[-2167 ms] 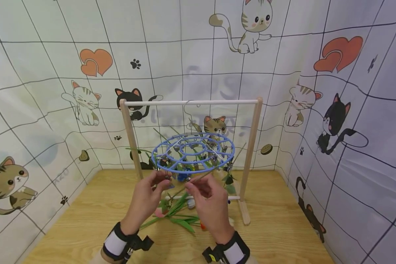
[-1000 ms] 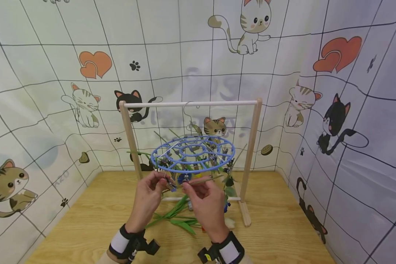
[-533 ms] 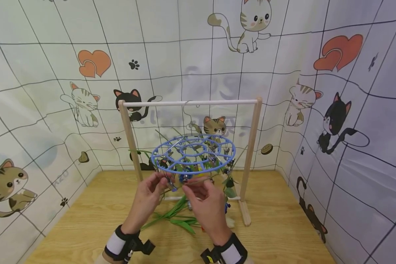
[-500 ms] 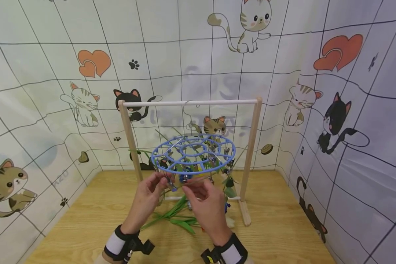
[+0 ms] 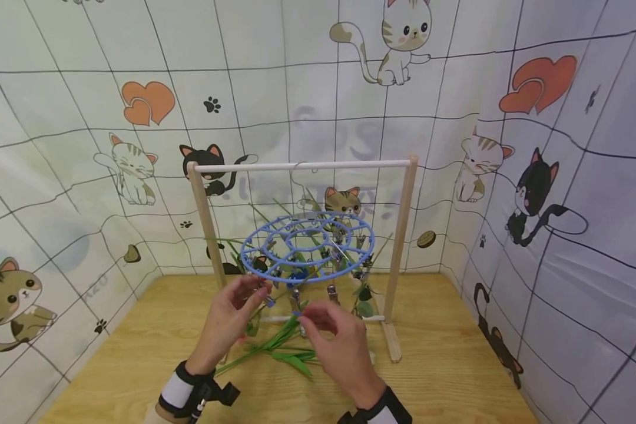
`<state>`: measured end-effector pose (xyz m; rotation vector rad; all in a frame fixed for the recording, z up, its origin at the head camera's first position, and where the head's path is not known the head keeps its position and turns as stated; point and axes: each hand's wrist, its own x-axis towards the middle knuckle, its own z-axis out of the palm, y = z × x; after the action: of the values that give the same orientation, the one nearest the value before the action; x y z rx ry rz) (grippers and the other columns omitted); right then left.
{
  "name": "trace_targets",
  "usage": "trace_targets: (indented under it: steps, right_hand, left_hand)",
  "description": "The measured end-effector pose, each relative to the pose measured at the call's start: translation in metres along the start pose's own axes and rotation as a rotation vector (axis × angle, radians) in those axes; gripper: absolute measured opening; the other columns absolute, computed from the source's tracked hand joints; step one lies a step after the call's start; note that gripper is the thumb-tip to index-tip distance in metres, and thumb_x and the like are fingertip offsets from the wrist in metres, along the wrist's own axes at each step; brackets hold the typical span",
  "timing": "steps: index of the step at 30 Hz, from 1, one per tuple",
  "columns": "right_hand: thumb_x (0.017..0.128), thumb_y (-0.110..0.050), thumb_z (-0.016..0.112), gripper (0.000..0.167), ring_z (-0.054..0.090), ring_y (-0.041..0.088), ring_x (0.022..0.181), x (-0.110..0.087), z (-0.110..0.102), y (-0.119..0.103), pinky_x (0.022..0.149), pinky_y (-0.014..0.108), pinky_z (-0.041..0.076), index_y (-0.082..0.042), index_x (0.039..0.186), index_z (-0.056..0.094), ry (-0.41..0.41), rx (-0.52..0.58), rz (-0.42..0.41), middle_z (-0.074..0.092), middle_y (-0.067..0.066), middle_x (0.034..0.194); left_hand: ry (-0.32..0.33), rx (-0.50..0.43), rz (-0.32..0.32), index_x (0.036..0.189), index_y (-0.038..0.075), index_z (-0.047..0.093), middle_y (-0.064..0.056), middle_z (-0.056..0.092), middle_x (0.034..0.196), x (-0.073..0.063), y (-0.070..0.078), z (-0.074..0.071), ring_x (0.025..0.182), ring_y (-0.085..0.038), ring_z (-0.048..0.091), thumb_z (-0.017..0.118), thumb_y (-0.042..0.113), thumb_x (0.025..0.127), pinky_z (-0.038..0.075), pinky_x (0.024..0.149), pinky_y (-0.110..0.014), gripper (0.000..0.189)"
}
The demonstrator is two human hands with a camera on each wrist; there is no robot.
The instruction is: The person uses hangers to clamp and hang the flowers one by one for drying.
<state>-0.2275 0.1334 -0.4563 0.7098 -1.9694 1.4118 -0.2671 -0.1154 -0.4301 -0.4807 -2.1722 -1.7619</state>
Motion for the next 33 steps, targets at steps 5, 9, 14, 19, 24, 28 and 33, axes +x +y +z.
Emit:
trace_targets:
  steps: [5, 9, 14, 19, 24, 28, 33]
  right_hand:
    - [0.103, -0.002, 0.089, 0.021, 0.084, 0.006, 0.093, -0.012, -0.009, 0.009, 0.081, 0.024, 0.071, -0.015, 0.119, 0.085, -0.057, -0.051, 0.033, 0.089, 0.004, 0.109]
    - [0.099, 0.004, 0.090, 0.030, 0.083, 0.004, 0.091, -0.020, -0.013, 0.018, 0.078, 0.026, 0.071, -0.019, 0.117, 0.084, -0.092, -0.088, 0.031, 0.089, 0.004, 0.109]
    - [0.096, 0.007, 0.091, 0.035, 0.082, 0.002, 0.093, -0.028, -0.014, 0.029, 0.079, 0.023, 0.071, -0.019, 0.119, 0.083, -0.125, -0.134, -0.007, 0.088, -0.003, 0.111]
    - [0.094, 0.008, 0.091, 0.037, 0.082, 0.004, 0.094, -0.034, -0.011, 0.035, 0.080, 0.023, 0.071, -0.018, 0.118, 0.082, -0.168, -0.150, -0.020, 0.087, -0.004, 0.111]
    - [0.100, 0.006, 0.087, 0.029, 0.085, 0.013, 0.098, -0.037, -0.005, 0.038, 0.082, 0.023, 0.071, -0.013, 0.121, 0.082, -0.297, -0.167, 0.017, 0.085, 0.002, 0.113]
    - [0.106, 0.000, 0.083, 0.023, 0.085, 0.024, 0.105, -0.035, 0.002, 0.040, 0.086, 0.026, 0.071, -0.005, 0.128, 0.081, -0.451, -0.177, 0.088, 0.084, 0.013, 0.121]
    - [0.110, -0.007, 0.080, 0.027, 0.081, 0.030, 0.113, -0.032, 0.018, 0.046, 0.088, 0.030, 0.069, -0.003, 0.137, 0.079, -0.625, -0.259, 0.178, 0.080, 0.016, 0.129]
  left_hand:
    - [0.007, 0.016, -0.002, 0.139, 0.007, 0.076, -0.016, 0.084, 0.139, 0.001, 0.000, -0.006, 0.131, -0.031, 0.082, 0.078, 0.020, 0.115, 0.063, 0.108, -0.020, 0.027]
    - [0.022, 0.039, -0.008, 0.140, 0.007, 0.076, -0.016, 0.084, 0.140, 0.003, 0.000, -0.011, 0.130, -0.030, 0.082, 0.076, 0.017, 0.115, 0.063, 0.106, -0.020, 0.026]
    - [0.034, 0.053, -0.015, 0.144, 0.006, 0.075, -0.016, 0.083, 0.142, 0.006, -0.003, -0.016, 0.131, -0.031, 0.082, 0.074, 0.013, 0.116, 0.062, 0.105, -0.017, 0.028]
    - [0.045, 0.072, -0.009, 0.147, 0.006, 0.074, -0.015, 0.082, 0.144, 0.009, -0.007, -0.019, 0.134, -0.034, 0.081, 0.073, 0.013, 0.117, 0.061, 0.106, -0.015, 0.031]
    - [0.061, 0.094, -0.014, 0.150, 0.008, 0.074, -0.015, 0.082, 0.145, 0.008, -0.011, -0.022, 0.133, -0.034, 0.081, 0.074, 0.015, 0.117, 0.061, 0.105, -0.015, 0.034]
    - [0.064, 0.131, 0.000, 0.153, 0.007, 0.072, -0.015, 0.082, 0.146, 0.004, -0.013, -0.025, 0.134, -0.035, 0.081, 0.074, 0.018, 0.117, 0.060, 0.106, -0.015, 0.038]
    - [0.076, 0.222, 0.038, 0.150, 0.005, 0.074, -0.016, 0.083, 0.141, -0.007, -0.014, -0.027, 0.127, -0.036, 0.083, 0.075, 0.016, 0.116, 0.064, 0.104, -0.020, 0.035]
